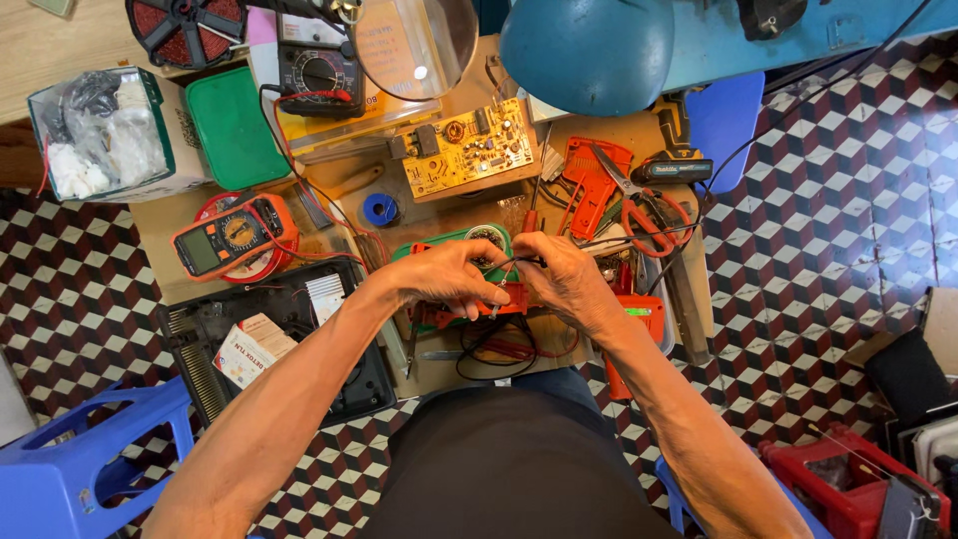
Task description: The person uses a heat gun to apply heat to a small electronic component held in a red plastic housing. They then use pliers to adjust wires and a screwdriver to tighten screws on the component. The person continues to manipulate the component and wires with their hands.
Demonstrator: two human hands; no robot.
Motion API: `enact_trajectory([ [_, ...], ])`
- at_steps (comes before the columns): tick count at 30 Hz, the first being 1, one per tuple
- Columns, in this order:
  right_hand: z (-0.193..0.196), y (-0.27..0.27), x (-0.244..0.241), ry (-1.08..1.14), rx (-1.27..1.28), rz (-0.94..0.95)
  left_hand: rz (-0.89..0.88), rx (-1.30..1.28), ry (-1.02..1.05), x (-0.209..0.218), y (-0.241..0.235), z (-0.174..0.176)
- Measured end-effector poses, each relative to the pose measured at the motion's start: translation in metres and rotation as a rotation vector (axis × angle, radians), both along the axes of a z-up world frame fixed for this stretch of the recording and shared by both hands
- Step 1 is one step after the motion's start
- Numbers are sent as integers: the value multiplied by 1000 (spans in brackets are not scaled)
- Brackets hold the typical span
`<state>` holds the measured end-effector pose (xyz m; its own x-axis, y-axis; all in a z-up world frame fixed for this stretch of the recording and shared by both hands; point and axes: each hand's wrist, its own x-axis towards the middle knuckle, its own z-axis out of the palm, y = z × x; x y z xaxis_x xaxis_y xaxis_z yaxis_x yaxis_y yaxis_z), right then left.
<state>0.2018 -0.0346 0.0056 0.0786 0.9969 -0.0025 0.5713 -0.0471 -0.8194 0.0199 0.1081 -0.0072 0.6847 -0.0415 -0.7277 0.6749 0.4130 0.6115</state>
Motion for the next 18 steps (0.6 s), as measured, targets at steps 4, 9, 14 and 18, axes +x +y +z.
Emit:
enact_trajectory([
  [4,1,-1,0,5,-17,-16,-48,45,-8,2,3,1],
  [9,-3,-5,-1,-4,17,-43,-70,51,-11,4,2,-4],
  [14,-2,-5,-3,-27,33,-75,-68,39,-21,7,2,-5],
  [18,7,-3,-2,5,16,-104,-70,84,4,8,1,-2],
])
